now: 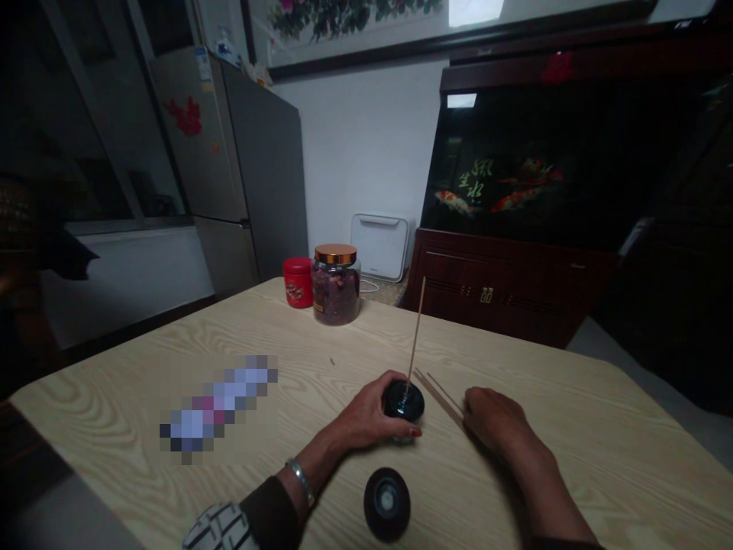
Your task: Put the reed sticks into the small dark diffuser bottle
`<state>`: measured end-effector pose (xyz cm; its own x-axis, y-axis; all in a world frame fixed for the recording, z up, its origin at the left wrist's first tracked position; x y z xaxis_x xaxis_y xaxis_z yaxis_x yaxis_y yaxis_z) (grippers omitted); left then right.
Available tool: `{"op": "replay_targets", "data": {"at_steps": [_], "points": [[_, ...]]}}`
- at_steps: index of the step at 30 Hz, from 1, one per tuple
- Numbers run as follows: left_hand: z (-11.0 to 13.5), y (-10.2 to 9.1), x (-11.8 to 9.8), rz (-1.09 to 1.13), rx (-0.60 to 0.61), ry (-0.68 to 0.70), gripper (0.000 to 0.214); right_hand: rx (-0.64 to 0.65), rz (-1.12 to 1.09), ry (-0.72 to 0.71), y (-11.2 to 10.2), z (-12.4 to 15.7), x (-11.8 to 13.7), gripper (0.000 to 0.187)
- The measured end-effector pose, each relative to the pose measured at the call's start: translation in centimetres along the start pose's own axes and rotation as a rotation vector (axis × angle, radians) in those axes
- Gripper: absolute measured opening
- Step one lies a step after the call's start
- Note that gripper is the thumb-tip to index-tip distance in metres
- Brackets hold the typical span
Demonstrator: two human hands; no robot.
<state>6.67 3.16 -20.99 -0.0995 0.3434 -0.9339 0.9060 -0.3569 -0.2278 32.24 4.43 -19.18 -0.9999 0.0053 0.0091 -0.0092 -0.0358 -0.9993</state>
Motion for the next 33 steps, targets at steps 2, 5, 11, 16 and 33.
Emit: {"op": "replay_targets", "data": {"at_steps": [2, 5, 11, 16, 33], "points": [[0.0, 0.0, 0.0, -0.009, -0.001, -0.002, 0.073, -0.014, 0.001, -0.003, -0.4, 0.1, 0.2, 0.016], [0.0, 0.0, 0.1, -0.007, 0.000, -0.010, 0.074, -0.072, -0.016, 0.010, -1.4, 0.1, 0.1, 0.019], [0.0, 0.0, 0.0, 0.041, 0.002, -0.022, 0.074, -0.537, -0.471, 0.064, -4.8, 0.3, -0.7, 0.016], [0.0, 0.0, -0.2, 0.034, 0.002, -0.018, 0.075, -0.815, -1.339, 0.099, -8.1, 1.8, 0.9, 0.034], [0.0, 0.0, -0.2, 0.020, 0.005, -0.008, 0.073, -0.552, -1.553, -0.127, -7.7, 3.1, 7.5, 0.026]]}}
Point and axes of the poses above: each hand's wrist, its own z-axis away from the middle knuckle, its own y-axis out of the palm, x = y × z, the point moved 1 cm from there along -z, towards the middle knuckle, and after that the axes turned 4 degrees about y, right-handed, at the moved point
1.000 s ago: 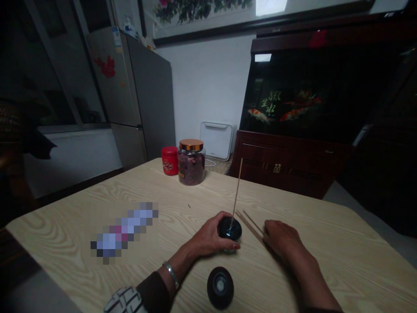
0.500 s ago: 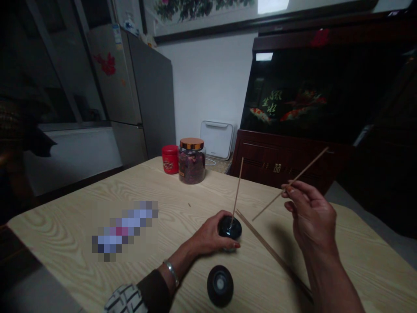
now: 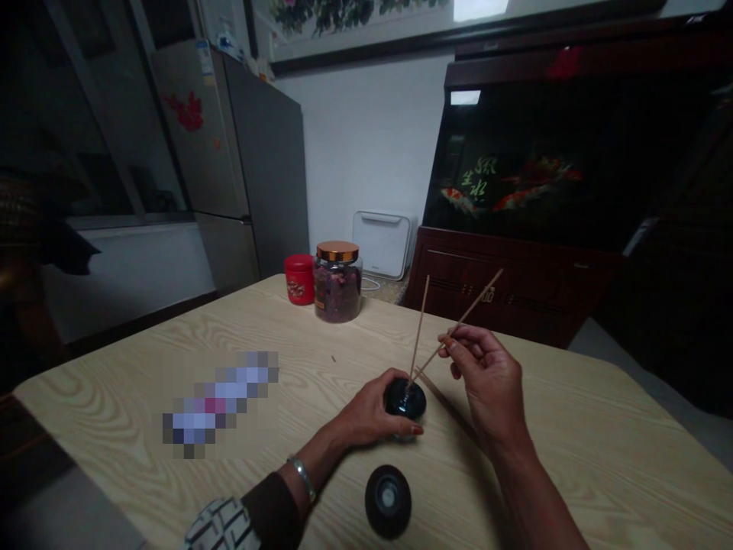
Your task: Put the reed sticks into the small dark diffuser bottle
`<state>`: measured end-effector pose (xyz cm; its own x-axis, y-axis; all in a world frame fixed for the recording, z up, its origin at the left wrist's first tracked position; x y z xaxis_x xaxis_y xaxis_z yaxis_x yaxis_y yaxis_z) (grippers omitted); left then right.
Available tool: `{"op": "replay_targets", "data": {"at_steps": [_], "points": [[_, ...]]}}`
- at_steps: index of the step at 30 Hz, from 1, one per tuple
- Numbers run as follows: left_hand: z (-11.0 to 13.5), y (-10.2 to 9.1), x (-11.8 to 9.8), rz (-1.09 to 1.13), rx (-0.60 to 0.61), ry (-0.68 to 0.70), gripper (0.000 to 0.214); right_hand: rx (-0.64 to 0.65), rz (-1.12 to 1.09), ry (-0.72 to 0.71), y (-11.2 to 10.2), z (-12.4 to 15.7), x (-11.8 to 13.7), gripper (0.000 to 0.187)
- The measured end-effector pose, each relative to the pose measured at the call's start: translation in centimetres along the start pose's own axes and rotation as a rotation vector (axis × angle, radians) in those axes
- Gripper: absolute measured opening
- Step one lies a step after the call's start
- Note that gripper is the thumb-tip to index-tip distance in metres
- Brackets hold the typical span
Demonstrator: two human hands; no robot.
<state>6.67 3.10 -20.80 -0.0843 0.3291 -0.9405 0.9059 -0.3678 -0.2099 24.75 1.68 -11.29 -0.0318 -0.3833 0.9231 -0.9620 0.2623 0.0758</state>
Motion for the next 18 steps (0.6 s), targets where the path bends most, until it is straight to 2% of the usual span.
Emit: {"op": "replay_targets", "data": {"at_steps": [8, 12, 15, 18], "points": [[0.0, 0.0, 0.0, -0.026, -0.003, 0.025, 0.072, 0.424, 0.252, 0.192, 0.4, 0.3, -2.3, 0.030], [0.0, 0.1, 0.1, -0.026, -0.005, 0.023, 0.072, 0.518, 0.440, 0.189, -1.3, -0.6, -2.8, 0.028], [0.0, 0.1, 0.1, -0.002, 0.001, 0.009, 0.073, 0.550, 0.806, 0.125, -3.7, -1.8, -4.0, 0.021], [0.0, 0.1, 0.2, -0.004, 0.008, -0.009, 0.074, 0.578, 1.217, 0.156, -5.8, -2.2, -6.1, 0.010]]}}
Point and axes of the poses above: each hand's wrist, its own z-axis away from the middle knuckle, its own y-axis out of the palm, x = y × z, the point moved 1 cm from there along -z, towards the middle knuckle, and after that the axes turned 4 degrees about y, right-handed, at the moved point
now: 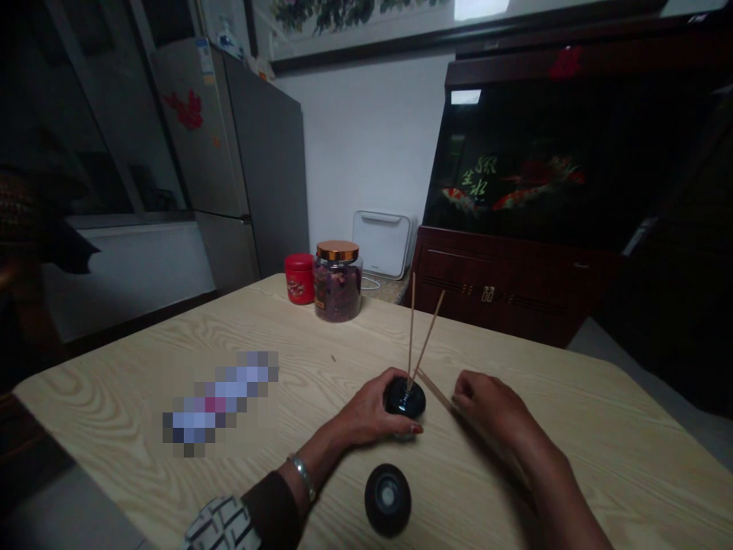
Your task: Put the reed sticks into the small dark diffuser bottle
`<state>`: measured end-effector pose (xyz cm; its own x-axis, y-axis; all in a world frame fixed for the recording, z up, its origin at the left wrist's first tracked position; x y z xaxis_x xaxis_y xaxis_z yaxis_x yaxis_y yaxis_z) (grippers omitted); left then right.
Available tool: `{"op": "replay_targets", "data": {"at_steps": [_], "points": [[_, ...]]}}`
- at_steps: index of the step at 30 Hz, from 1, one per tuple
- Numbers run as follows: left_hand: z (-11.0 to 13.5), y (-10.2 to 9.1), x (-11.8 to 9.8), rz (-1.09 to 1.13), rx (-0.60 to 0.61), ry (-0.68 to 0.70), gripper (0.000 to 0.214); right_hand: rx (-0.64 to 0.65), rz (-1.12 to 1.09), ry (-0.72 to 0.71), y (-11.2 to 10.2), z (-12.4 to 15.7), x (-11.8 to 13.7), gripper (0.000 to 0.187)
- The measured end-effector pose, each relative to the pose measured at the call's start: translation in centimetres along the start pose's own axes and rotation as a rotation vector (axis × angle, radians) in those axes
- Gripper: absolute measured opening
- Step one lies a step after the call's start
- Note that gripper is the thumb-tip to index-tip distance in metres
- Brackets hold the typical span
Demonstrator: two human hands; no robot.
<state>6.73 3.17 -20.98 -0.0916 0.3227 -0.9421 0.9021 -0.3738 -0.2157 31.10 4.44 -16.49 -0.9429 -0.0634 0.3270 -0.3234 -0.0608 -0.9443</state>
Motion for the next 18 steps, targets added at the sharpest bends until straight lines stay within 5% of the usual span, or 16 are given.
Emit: {"op": "replay_targets", "data": {"at_steps": [7, 18], "points": [[-0.1, 0.0, 0.2, -0.006, -0.007, 0.007, 0.073, 0.047, 0.126, 0.103, 2.9, -0.4, -1.6, 0.009], [0.0, 0.0, 0.1, -0.051, -0.014, 0.000, 0.075, 0.064, 0.111, 0.107, 2.4, -0.2, -1.2, 0.008]]}}
Point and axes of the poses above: each hand's wrist, its own z-axis away from the middle knuckle, its own y-axis out of the palm, x = y × z, the point moved 1 cm from there along -z, towards the middle knuckle, and after that the axes turned 4 degrees about y, right-handed, at the moved point
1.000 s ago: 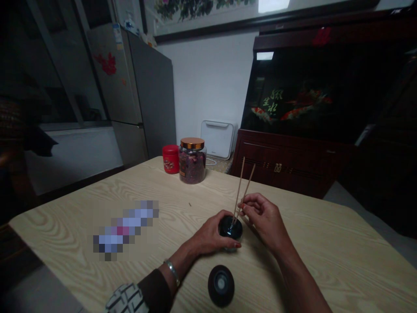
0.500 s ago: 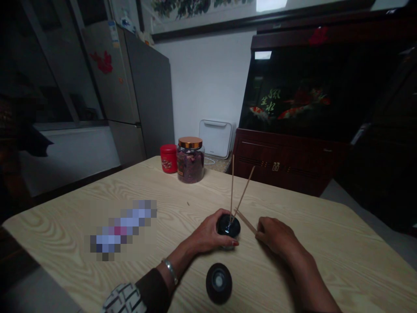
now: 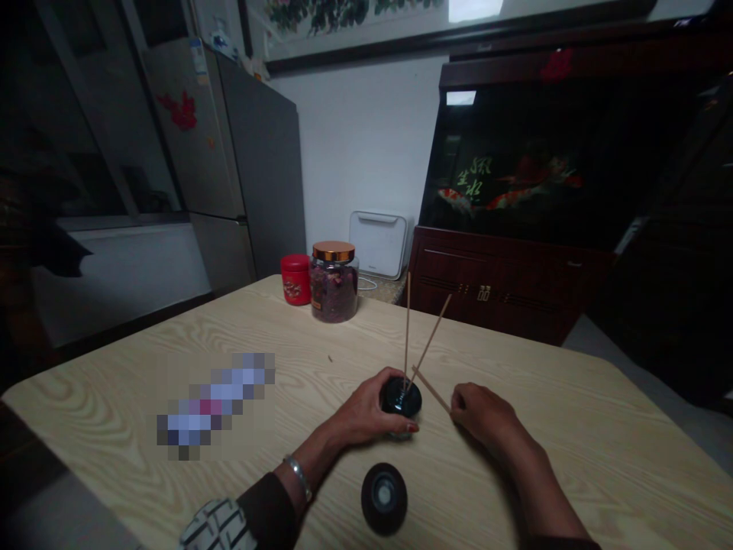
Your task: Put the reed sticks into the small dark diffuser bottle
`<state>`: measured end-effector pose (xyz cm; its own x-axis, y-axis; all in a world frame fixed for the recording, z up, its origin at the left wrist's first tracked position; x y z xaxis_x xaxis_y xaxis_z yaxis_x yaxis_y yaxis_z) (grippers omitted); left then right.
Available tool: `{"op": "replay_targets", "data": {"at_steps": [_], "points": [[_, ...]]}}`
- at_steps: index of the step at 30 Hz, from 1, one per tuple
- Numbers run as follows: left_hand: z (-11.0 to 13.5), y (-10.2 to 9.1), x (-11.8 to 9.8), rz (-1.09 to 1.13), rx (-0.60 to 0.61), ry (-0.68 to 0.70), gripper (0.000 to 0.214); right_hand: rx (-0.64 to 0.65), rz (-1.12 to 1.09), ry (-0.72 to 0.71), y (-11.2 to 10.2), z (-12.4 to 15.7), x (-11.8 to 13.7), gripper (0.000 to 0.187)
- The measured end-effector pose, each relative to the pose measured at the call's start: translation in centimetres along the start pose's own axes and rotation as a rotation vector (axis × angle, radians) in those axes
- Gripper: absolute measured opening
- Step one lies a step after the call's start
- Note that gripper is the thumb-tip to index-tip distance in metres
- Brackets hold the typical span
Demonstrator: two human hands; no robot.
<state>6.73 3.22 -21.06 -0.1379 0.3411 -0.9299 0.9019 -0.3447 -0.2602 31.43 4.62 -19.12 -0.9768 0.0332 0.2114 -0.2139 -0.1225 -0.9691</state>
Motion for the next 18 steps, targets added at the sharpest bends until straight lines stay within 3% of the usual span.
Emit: {"op": "replay_targets", "data": {"at_steps": [9, 18], "points": [[0.1, 0.0, 0.0, 0.018, -0.001, 0.003, 0.075, -0.018, 0.118, 0.014, 0.0, 0.2, 0.5, 0.015], [0.0, 0.1, 0.1, 0.032, 0.001, 0.013, 0.073, 0.009, 0.073, 0.002, 0.6, -0.6, -0.6, 0.011]]}}
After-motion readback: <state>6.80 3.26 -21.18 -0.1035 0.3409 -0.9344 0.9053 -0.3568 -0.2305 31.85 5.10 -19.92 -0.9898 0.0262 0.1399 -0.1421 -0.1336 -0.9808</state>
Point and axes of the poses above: each hand's wrist, its own z-axis away from the middle knuckle, its own y-axis out of the palm, x = y × z, the point moved 1 cm from there along -z, towards the middle knuckle, and after that the axes turned 4 degrees about y, right-handed, at the moved point
